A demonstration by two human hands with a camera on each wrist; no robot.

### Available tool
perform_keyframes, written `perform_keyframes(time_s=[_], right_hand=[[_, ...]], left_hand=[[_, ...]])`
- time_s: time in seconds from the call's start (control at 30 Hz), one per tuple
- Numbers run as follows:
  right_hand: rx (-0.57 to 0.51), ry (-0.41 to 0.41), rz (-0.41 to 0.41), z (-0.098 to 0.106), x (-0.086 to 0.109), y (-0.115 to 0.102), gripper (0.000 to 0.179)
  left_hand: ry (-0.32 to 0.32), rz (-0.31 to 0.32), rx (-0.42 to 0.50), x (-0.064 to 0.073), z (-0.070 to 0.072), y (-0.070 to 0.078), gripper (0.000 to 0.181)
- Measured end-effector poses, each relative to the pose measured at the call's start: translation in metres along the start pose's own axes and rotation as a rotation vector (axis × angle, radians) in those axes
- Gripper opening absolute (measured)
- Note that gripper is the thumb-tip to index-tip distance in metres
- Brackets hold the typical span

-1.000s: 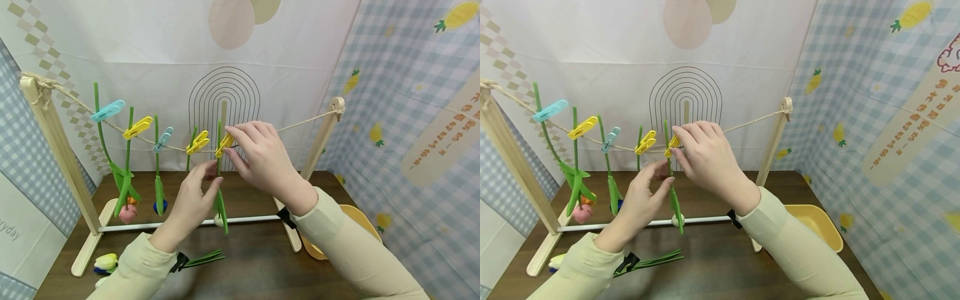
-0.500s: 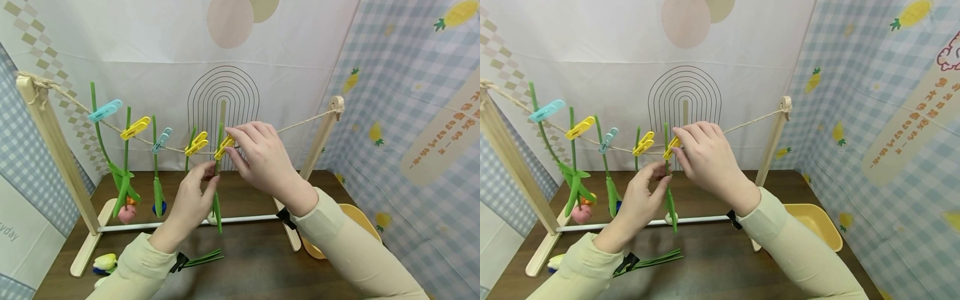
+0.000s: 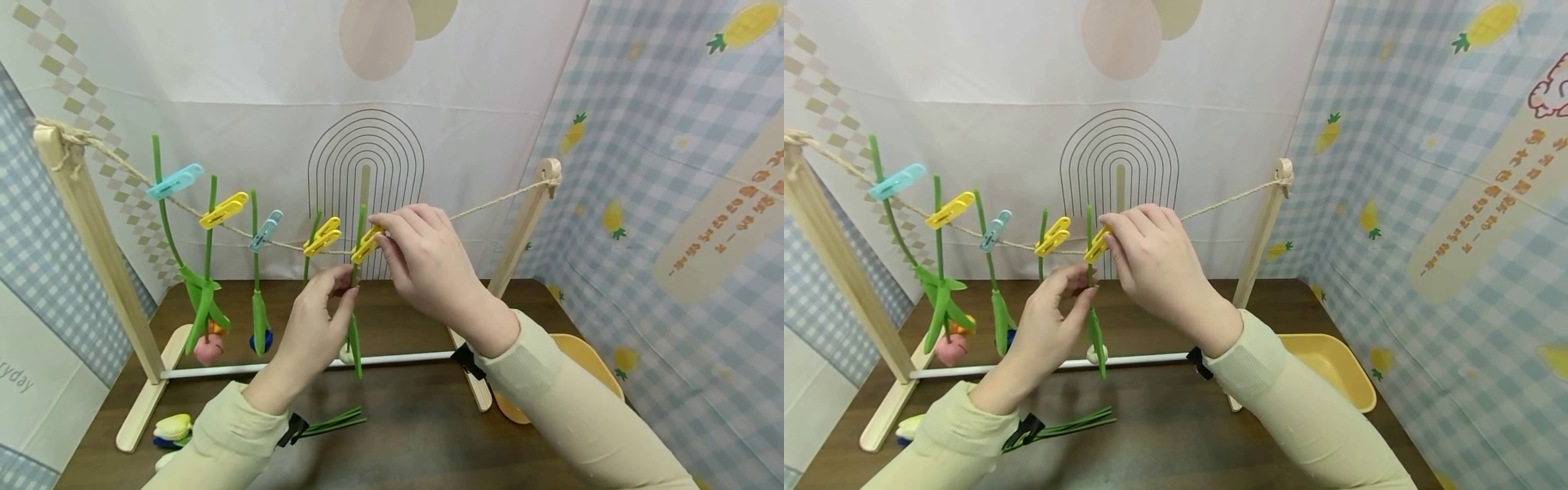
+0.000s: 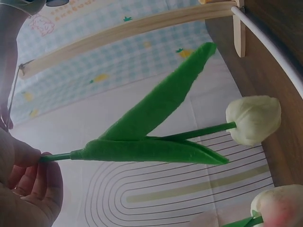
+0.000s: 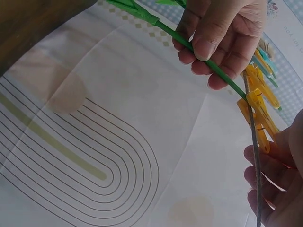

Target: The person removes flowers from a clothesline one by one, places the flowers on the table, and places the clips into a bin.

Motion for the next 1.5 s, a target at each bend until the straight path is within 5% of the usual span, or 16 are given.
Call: perform_keyframes(time_s=[0.53,1.5], right_hand=[[-0.078,0.046,0.027,0.002,0.002,-0.005,0.006],[-0.102,0.205,0.069,0.019,0.008,-0.004,0.005]], left_hand=[[-0.006,0.015,0.002,0.001,0.002,0.000,0.027],[-0.026,0.039,0.031,0.007,0.000,-0.003,0.024]])
Point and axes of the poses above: each hand's wrist, its own x-axis away from the middle knuckle, its own z-axis out of the back of the hand, y = z × x, the point moved 3 cm from there along -x, towards the middle knuckle
